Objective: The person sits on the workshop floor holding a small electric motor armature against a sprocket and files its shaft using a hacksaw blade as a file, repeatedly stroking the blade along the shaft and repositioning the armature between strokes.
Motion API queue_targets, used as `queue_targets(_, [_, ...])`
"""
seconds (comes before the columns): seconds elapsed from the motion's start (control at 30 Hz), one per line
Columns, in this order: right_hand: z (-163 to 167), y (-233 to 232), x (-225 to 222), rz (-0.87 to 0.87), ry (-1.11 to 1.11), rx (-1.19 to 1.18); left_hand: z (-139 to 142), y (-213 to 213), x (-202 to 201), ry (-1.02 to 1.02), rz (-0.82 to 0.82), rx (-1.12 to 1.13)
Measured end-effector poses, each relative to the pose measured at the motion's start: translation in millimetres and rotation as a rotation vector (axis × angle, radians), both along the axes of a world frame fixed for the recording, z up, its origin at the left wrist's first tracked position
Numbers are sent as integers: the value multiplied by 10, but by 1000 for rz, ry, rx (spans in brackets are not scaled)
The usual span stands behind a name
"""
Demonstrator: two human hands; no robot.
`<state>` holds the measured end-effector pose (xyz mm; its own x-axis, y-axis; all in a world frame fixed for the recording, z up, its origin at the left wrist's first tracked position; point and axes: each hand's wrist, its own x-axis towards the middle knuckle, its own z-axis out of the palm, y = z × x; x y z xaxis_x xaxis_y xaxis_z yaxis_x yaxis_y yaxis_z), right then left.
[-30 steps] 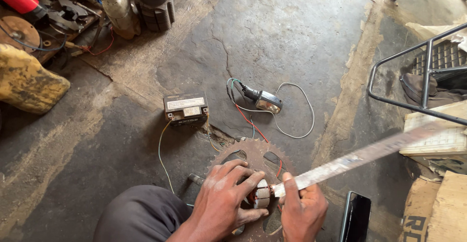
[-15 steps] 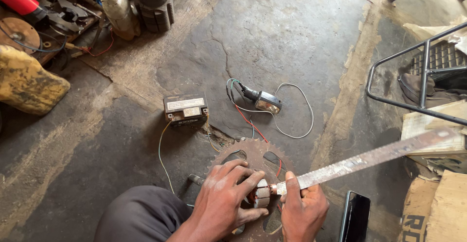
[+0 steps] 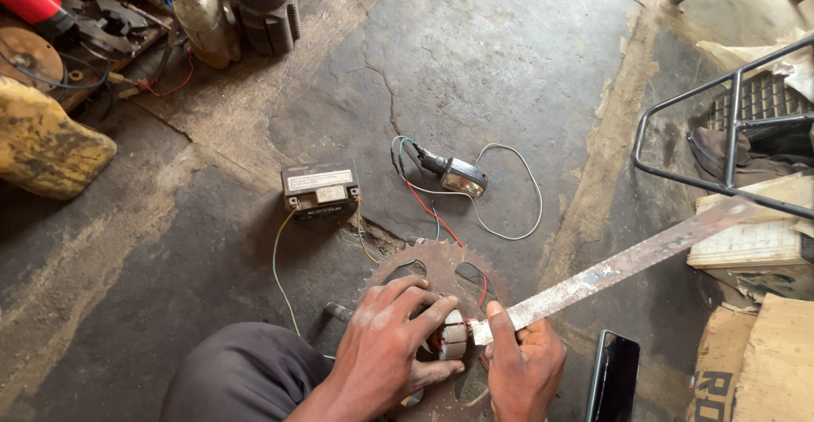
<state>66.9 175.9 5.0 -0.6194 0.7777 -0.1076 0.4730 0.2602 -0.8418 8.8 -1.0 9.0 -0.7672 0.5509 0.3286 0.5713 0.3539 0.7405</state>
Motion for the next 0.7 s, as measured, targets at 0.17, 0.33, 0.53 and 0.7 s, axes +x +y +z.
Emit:
queue_targets(0.17, [-16, 13, -16, 43, -41, 202, 9, -3, -7, 4, 7, 0])
queue_targets(0.33, [-30, 19, 3, 9, -20, 131, 20, -5, -13, -6, -14, 3])
queue_targets(0.53, [-52, 41, 31, 42, -38, 105, 18, 5, -9, -4, -2, 0])
queue_targets(0.7, [-73, 60, 1, 134, -51, 269, 10, 2, -15, 10, 0, 10])
